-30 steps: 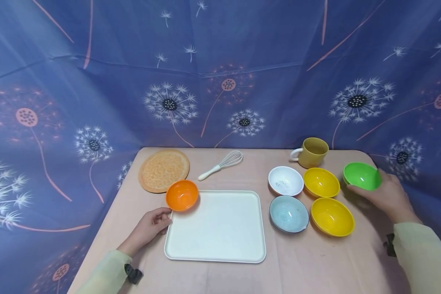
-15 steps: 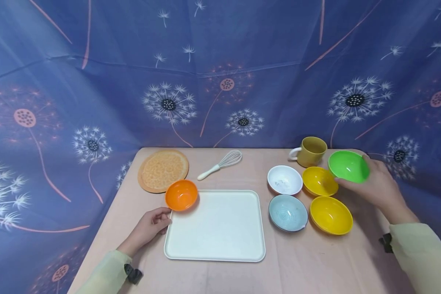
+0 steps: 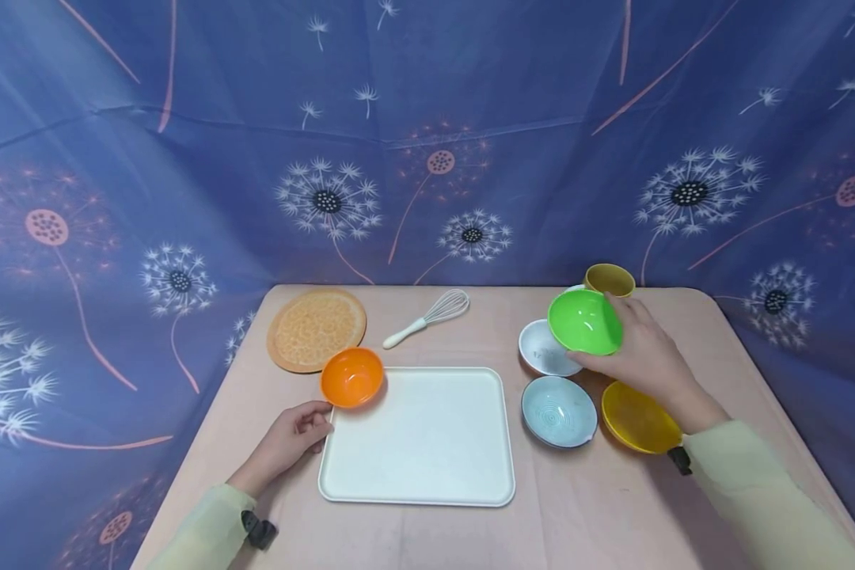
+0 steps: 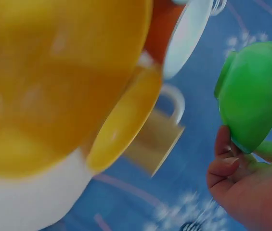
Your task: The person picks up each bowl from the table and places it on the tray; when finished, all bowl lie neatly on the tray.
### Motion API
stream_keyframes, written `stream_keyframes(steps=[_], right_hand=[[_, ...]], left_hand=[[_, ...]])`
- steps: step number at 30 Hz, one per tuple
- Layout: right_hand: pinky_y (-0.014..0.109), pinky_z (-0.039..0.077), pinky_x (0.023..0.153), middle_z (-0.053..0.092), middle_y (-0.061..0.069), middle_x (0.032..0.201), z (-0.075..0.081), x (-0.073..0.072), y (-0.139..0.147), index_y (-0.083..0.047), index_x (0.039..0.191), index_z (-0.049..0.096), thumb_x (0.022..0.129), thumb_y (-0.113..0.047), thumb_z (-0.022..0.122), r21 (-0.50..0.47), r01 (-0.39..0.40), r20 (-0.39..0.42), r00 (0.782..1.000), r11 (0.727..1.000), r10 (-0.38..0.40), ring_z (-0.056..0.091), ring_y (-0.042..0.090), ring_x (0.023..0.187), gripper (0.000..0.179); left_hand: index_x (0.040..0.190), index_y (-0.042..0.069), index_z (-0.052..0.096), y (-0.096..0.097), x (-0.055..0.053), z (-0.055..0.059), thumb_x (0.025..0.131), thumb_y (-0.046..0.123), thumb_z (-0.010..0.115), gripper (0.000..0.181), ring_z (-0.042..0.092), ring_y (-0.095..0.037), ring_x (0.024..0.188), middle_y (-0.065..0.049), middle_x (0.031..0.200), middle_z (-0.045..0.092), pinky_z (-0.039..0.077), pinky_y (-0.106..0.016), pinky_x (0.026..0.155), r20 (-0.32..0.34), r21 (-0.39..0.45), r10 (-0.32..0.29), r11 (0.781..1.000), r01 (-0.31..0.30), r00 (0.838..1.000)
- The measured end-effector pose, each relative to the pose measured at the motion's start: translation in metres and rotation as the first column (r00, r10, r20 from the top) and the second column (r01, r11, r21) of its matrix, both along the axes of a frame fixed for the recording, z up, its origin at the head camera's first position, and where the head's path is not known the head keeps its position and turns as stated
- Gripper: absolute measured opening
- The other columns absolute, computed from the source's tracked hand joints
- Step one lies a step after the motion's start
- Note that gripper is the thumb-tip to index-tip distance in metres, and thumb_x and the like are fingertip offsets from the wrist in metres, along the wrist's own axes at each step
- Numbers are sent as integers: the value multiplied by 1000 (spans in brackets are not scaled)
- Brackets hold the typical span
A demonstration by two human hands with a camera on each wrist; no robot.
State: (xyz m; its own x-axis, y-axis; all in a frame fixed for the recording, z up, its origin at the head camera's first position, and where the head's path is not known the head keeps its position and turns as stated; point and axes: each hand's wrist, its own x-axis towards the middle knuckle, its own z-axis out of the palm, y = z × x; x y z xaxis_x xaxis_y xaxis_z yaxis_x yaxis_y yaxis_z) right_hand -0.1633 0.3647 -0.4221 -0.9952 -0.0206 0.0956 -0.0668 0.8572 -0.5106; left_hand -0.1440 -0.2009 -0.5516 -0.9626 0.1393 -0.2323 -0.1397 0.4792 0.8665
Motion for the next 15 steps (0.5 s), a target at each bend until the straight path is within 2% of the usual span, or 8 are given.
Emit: stream_keyframes(steps=[2,9,15], right_hand=[[74,41,92,32,29,154,-2,0,-17,-10,165,25,75,-62,88,-6,-37,-8,999,999,37,45,51,124,122],[73,42,97,33,26,159,-19,1,-77,-4,163,27,72,-70,85,16,-125,-9,992,992,125,47,50,131,127],[63,49,97,44,17,151,-31,2,-124,-5,161,34,68,-61,93,-8,-251,-48,967,968,250,56,39,125,124]], left_hand=[[136,7,66,0,0,0,96,7,74,41,61,-22,66,-5,87,64,54,-29,61,1,1,0,1000,0,1000],[136,7,66,-1,0,0,96,8,74,41,61,-21,66,-4,87,64,53,-28,61,-4,-3,-9,1000,9,1000],[136,7,66,-1,0,0,96,8,74,41,61,-21,66,-4,86,63,51,-28,60,-21,-4,-17,1000,17,1000]])
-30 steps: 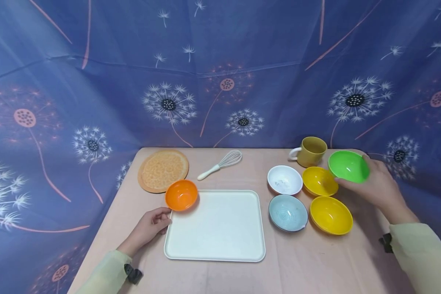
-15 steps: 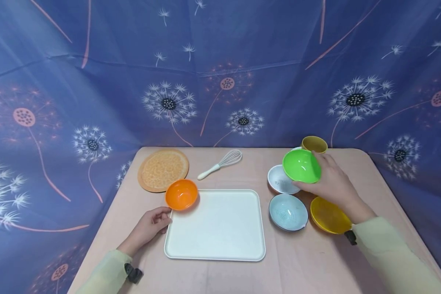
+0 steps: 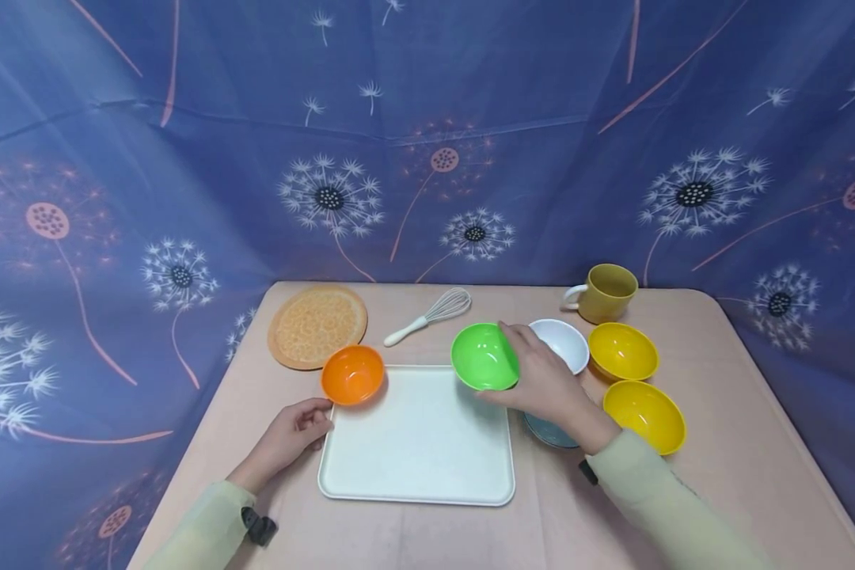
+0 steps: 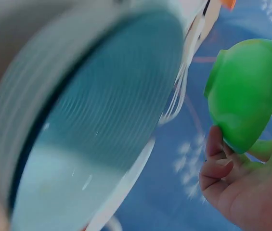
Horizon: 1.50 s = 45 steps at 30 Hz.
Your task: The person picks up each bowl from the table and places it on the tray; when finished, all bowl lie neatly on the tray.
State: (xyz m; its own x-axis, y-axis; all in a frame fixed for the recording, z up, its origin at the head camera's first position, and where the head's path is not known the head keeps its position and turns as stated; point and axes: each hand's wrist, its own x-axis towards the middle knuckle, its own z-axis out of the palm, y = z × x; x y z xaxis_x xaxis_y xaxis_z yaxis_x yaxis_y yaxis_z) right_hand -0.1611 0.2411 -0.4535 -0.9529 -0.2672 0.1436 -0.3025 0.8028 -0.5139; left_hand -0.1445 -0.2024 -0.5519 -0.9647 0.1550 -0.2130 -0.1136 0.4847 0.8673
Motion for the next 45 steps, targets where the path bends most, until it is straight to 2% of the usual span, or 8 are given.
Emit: stream_keyframes(steps=[3,7,14,18,32,38,45], right_hand=[[60,49,98,48,15,149,-8,4,-25,-5,160,37,66,-58,95,11,-63,-26,998,998,63,57,35,124,123],[57,48,100,49,11,149,-24,15,-59,-7,160,39,63,-59,95,42,-127,-16,992,991,128,55,33,129,123],[50,46,106,50,3,148,-45,39,-108,-9,160,39,62,-57,96,-27,-219,102,970,975,221,54,26,131,123],[46,45,108,49,0,148,-54,45,-126,-10,161,37,64,-59,94,-30,-270,130,954,962,271,53,21,130,123],[41,47,104,48,-5,148,-62,57,-171,-14,160,38,65,-60,93,-76,-354,124,924,932,361,53,14,125,119],[40,47,104,48,-3,150,-65,59,-184,-12,161,37,65,-63,92,-43,-390,87,916,920,392,53,15,126,122],[40,46,107,46,0,153,-64,60,-194,-12,163,34,67,-65,90,-12,-421,82,904,907,421,52,18,130,123]], left_hand=[[137,7,66,0,0,0,96,9,74,41,61,-21,66,-4,86,63,51,-28,61,-1,6,4,1000,-4,1000],[137,6,66,-1,0,0,96,10,74,42,61,-21,66,-5,86,63,51,-28,61,7,10,6,1000,-6,1000],[138,8,66,-1,-1,0,96,10,74,42,61,-22,67,-5,88,64,53,-29,61,24,21,7,1000,-8,1000],[137,7,65,-1,-2,-1,96,9,74,42,61,-21,67,-5,87,64,53,-29,62,22,28,2,1000,-3,1000],[136,3,65,-2,-2,0,96,4,73,41,60,-21,66,-5,86,63,53,-28,60,15,61,-10,998,9,1000],[136,4,65,-3,-3,1,96,5,73,41,59,-19,69,-4,89,63,52,-27,60,27,53,-14,999,13,1000],[133,4,68,-5,-3,2,97,9,73,37,56,-18,76,-3,91,63,47,-25,65,0,18,-29,999,29,1000]])
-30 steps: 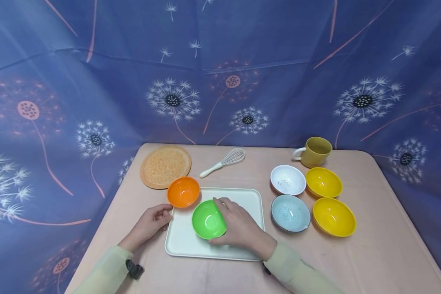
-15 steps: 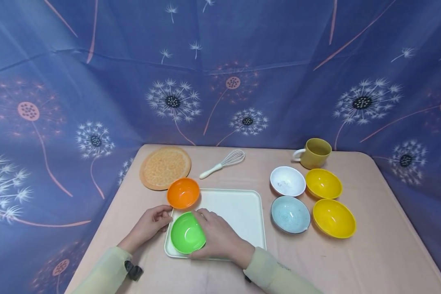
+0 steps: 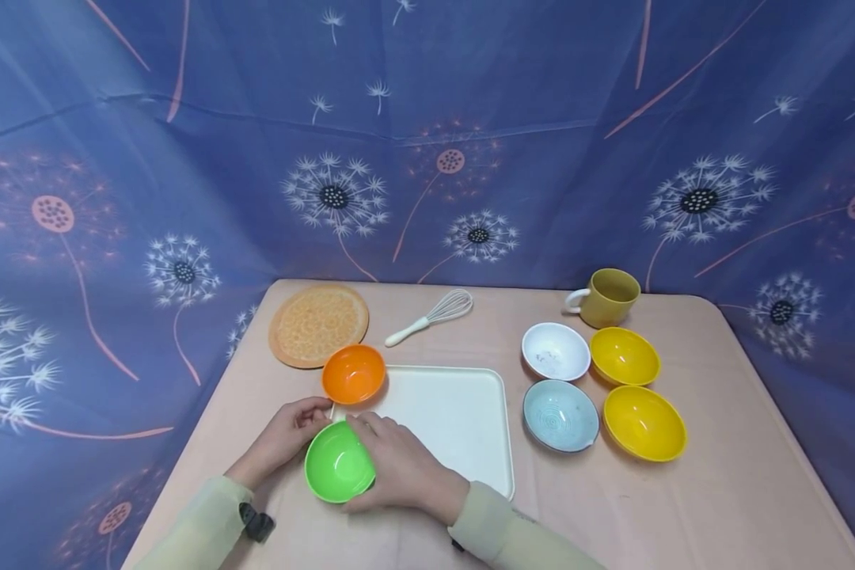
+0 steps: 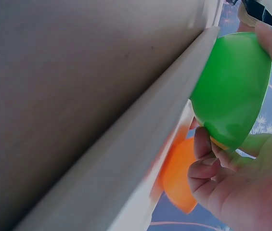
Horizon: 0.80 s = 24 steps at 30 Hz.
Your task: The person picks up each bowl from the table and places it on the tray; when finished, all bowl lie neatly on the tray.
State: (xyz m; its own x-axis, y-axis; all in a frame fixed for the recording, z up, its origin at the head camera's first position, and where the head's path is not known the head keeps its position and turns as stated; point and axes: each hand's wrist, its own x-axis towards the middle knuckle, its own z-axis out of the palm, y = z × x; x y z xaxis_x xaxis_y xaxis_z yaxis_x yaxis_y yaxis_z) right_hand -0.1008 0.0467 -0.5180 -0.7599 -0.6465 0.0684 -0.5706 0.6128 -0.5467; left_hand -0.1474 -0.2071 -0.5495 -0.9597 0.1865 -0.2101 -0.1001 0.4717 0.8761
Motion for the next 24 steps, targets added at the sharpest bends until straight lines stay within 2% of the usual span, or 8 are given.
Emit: stream_keyframes(steps=[6,15,19,24], right_hand=[[39,45,107,45,0,154,-1,0,-8,-11,163,33,67,-66,90,2,-11,-2,1000,1000,11,51,18,131,124],[38,46,106,46,2,152,0,2,-11,-9,162,34,69,-71,86,40,-28,-51,998,999,30,53,18,128,124],[41,46,105,43,2,156,0,1,-10,-12,165,30,67,-75,85,55,-23,-37,999,998,25,51,19,130,129],[49,44,108,34,1,165,3,-1,1,-17,167,22,64,-77,85,23,-7,-12,1000,1000,7,46,22,140,136]], left_hand=[[133,8,69,0,-1,1,98,11,72,35,55,-19,78,-2,89,62,46,-27,68,7,-3,7,1000,-7,1000],[133,9,70,0,-3,-2,97,11,73,35,56,-19,79,-2,88,62,46,-30,73,24,-19,10,1000,-9,1000],[133,8,70,0,-3,-2,97,13,73,36,56,-18,80,-1,88,62,46,-32,76,23,-25,13,1000,-13,1000],[131,7,70,-1,-2,-3,97,13,74,35,56,-18,80,-1,88,64,46,-31,77,8,-20,3,1000,-3,1000]])
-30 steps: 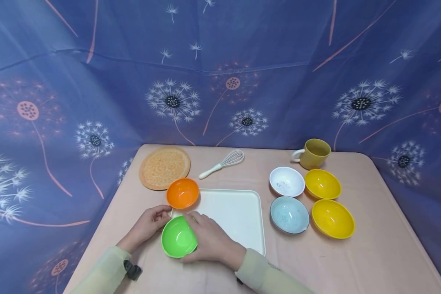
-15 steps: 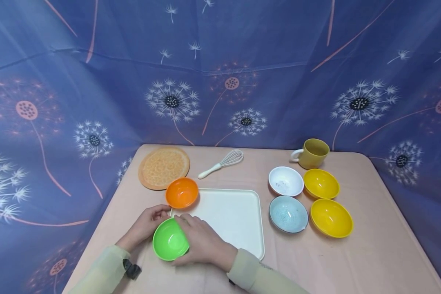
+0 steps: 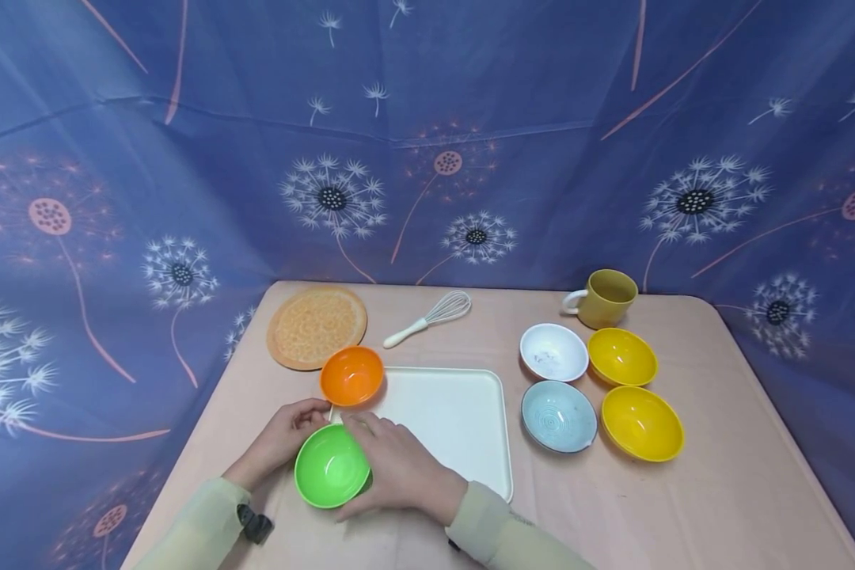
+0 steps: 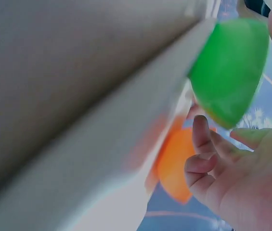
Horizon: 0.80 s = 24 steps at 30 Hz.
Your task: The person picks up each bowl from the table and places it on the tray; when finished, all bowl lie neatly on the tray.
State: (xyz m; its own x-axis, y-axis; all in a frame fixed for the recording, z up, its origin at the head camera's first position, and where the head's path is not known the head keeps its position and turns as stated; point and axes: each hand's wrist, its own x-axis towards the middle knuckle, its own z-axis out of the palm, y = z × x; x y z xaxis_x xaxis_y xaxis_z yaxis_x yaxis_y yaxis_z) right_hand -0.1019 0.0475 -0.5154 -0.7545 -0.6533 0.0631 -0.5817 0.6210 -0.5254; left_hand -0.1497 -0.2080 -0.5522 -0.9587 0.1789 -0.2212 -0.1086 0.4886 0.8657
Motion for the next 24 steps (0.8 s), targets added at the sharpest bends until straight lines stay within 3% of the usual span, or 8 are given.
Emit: stream_keyframes(steps=[6,11,18,24], right_hand=[[50,40,112,37,3,163,15,-10,38,-15,166,28,65,-80,83,11,78,-33,996,997,-77,43,23,143,132],[52,39,113,42,8,161,32,-20,87,-16,164,33,67,-75,84,10,179,-98,979,984,-177,44,30,143,125],[61,40,110,42,8,161,53,-23,169,-23,165,32,70,-73,85,-28,343,-119,931,939,-344,43,34,143,120],[75,35,104,35,22,162,63,-14,239,-17,166,28,72,-76,81,53,498,-79,866,865,-494,35,48,142,123]], left_hand=[[128,5,71,-1,-1,-2,96,9,74,33,57,-19,79,-2,88,65,47,-28,73,-15,24,-1,1000,1,1000],[129,7,71,0,-1,-2,95,9,75,33,57,-20,80,-2,88,64,47,-28,75,7,31,16,999,-17,1000],[130,7,71,2,-1,-1,96,10,74,34,56,-20,81,-2,88,63,46,-31,76,15,18,20,1000,-21,1000],[130,8,71,2,1,0,97,11,75,33,55,-20,81,-2,89,63,45,-31,74,12,22,13,1000,-14,1000]])
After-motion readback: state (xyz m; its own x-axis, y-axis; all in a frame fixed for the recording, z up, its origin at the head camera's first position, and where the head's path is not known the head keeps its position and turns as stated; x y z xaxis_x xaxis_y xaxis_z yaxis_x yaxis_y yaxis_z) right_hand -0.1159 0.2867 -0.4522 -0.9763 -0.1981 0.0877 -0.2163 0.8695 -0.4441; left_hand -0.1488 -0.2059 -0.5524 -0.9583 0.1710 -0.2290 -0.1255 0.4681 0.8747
